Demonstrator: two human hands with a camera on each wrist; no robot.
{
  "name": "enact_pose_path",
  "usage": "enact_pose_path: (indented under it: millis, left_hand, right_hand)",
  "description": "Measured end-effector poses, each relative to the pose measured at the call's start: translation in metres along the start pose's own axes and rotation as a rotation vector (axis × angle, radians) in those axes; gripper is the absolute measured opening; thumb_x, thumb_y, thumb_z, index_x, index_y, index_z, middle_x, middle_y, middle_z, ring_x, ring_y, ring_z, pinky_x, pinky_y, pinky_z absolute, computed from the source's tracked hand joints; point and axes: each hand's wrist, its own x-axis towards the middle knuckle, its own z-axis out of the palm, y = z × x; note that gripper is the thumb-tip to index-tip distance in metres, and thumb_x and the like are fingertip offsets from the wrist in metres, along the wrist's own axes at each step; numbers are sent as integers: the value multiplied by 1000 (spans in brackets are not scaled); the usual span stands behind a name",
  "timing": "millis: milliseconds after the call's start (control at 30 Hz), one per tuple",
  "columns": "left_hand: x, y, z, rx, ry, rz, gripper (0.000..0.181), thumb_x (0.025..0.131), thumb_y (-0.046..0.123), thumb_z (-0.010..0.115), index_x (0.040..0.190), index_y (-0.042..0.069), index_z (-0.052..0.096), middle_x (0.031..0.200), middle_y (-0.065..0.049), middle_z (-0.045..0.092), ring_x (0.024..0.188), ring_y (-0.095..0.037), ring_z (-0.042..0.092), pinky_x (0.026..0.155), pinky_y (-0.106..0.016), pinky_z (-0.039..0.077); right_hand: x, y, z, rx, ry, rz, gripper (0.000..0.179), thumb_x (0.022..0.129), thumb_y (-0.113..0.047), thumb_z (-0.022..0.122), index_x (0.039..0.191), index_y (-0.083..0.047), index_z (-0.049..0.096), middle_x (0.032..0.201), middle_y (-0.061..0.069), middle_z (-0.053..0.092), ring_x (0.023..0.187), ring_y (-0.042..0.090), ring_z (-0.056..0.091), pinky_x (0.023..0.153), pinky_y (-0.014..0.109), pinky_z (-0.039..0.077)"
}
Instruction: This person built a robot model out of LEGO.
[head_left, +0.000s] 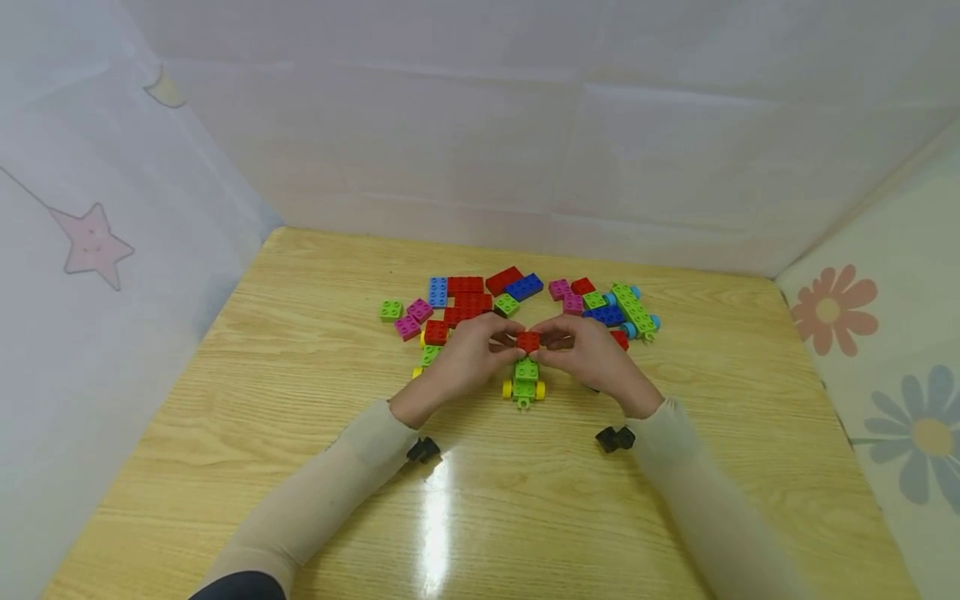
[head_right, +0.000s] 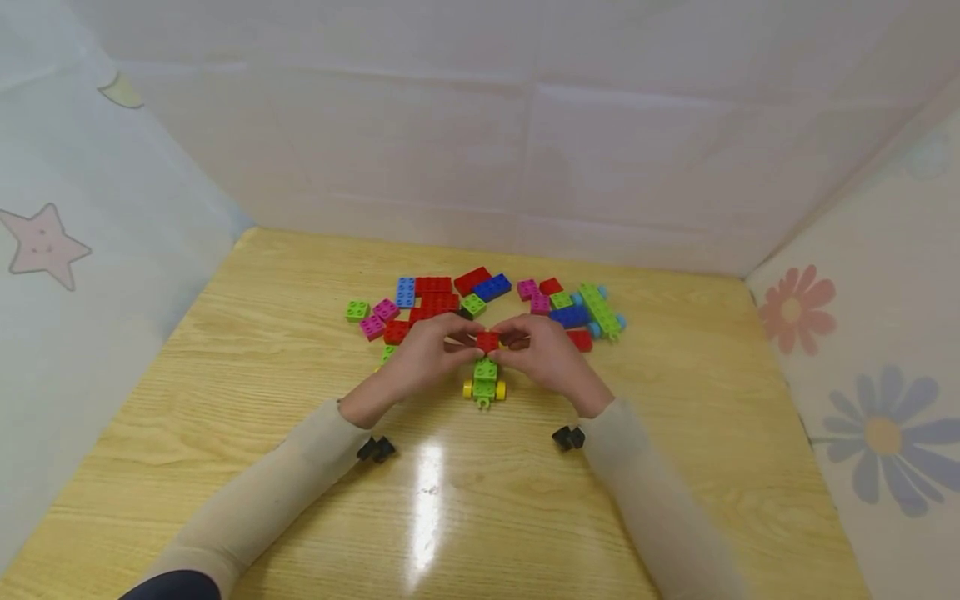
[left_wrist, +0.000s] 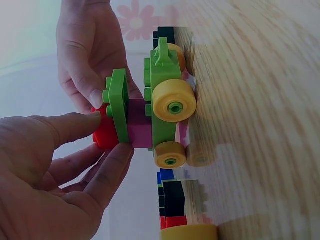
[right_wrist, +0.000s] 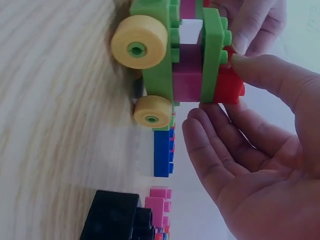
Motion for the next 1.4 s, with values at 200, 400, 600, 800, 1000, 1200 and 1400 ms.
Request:
enact_pose_path:
  millis: [200,400,600,800,1000,1200,1400]
  left_hand:
    - [-1,1,0,11,7,-6,40,107,18,78,144,3,73,132,-13,74,119,-28,79,102,-39,67]
    - [-3,5,-2,-5,19,-34,43,107,20,79,146,3,72,137,-15,73,122,-30,78,103,-41,67]
    - [-4,7,-6,-6,63,-20,45,105,24,82,143,2,72,139,-15,74,123,-31,77,104,-42,67]
    - [-4,7,-9,-11,77,4,45,104,28,83,141,5,73,140,-16,76,125,-32,76,105,-44,66]
    - [-5,6,-10,-6,57,-7,46,104,26,82,145,6,71,143,-15,74,127,-34,75,108,-48,65]
    - [-6,8,-14,27,41,-2,47,105,30,81,145,7,71,142,-10,74,127,-32,74,110,-49,64]
    - [-16,3,-30,42,55,32,41,107,33,78,143,13,74,141,-7,76,129,-28,73,113,-51,61]
  right_hand:
    - [1,1,0,13,6,-4,42,103,-26,83,141,-12,75,136,10,78,126,32,76,112,55,61]
    - [-1,0,-1,28,16,14,43,103,-28,83,142,-13,75,139,9,77,128,32,75,113,56,61]
    - [-5,-3,-2,41,18,22,47,103,-30,84,145,-13,73,143,9,75,130,33,74,114,56,61]
    - [-6,-2,-2,48,26,35,51,102,-30,84,149,-13,71,146,9,74,132,33,73,115,57,60]
    - [-6,-1,-2,47,33,27,52,102,-30,84,150,-12,70,146,10,74,132,34,73,114,58,60]
    - [-8,0,-4,39,39,7,53,104,-30,82,151,-10,69,147,11,74,132,35,73,113,58,61]
    - [-12,0,-7,47,42,0,51,104,-30,82,150,-10,70,147,11,74,130,35,73,111,58,62]
